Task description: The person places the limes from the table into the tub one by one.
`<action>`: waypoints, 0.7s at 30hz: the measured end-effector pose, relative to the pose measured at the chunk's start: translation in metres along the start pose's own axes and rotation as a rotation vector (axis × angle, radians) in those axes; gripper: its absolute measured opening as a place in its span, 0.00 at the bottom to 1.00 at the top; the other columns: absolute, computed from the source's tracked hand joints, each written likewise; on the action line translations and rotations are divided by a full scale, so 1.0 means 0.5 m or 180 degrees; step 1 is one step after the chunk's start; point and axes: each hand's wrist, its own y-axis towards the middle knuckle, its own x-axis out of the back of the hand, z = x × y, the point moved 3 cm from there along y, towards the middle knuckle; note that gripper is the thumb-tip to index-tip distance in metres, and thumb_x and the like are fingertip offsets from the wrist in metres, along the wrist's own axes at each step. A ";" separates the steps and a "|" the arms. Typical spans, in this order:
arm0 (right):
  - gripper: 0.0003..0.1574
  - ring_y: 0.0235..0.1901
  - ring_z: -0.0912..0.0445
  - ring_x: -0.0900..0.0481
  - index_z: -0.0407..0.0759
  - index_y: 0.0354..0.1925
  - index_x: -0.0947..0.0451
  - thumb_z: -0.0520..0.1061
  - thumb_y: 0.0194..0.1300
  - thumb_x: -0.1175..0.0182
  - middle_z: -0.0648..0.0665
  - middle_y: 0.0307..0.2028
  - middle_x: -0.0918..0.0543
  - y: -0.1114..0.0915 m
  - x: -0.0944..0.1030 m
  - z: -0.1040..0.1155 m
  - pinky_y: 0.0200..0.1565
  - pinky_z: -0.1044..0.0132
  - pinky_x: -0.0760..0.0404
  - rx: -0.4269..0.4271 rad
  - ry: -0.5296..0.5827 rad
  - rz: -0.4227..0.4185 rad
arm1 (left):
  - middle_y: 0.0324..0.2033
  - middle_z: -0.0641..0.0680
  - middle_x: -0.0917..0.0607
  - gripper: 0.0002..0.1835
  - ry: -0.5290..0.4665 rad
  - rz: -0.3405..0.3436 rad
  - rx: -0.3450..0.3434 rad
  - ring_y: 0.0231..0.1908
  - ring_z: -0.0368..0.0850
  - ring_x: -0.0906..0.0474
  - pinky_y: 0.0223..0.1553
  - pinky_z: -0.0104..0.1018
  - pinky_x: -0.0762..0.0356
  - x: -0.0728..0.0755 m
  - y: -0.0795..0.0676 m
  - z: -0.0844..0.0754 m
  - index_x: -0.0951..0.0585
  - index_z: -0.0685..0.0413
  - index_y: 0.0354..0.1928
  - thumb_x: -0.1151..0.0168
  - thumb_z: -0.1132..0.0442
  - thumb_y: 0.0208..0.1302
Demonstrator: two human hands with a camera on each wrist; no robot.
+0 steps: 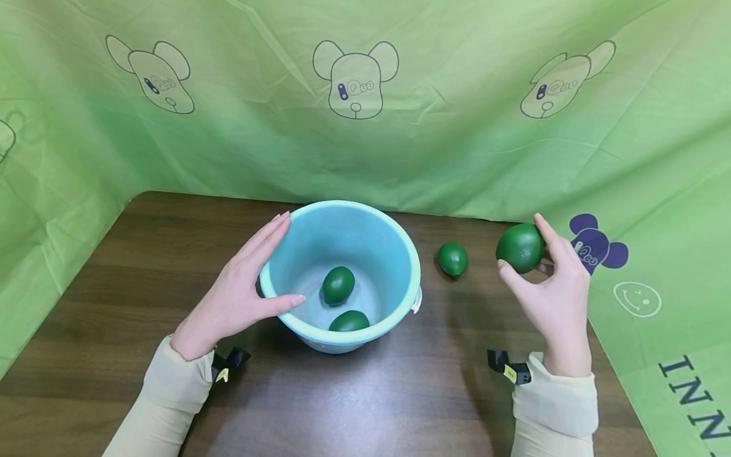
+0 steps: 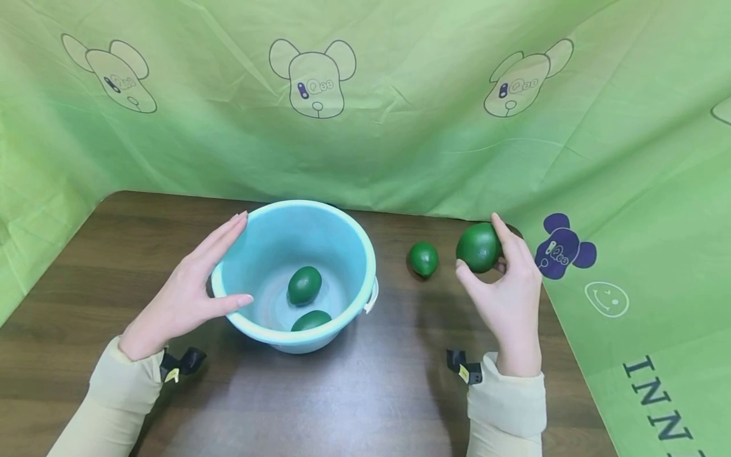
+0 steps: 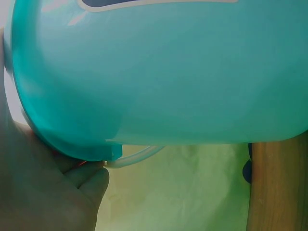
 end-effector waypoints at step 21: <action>0.55 0.49 0.67 0.26 0.64 0.72 0.29 0.33 0.50 0.25 0.46 0.60 0.20 -0.006 0.010 0.032 0.44 0.79 0.28 0.0255 0.0112 -0.0106 | 0.79 0.40 0.48 0.57 -0.0006 -0.0004 0.0009 0.76 0.41 0.53 0.65 0.58 0.36 0.001 0.001 0.001 0.46 0.41 0.81 0.22 0.45 0.55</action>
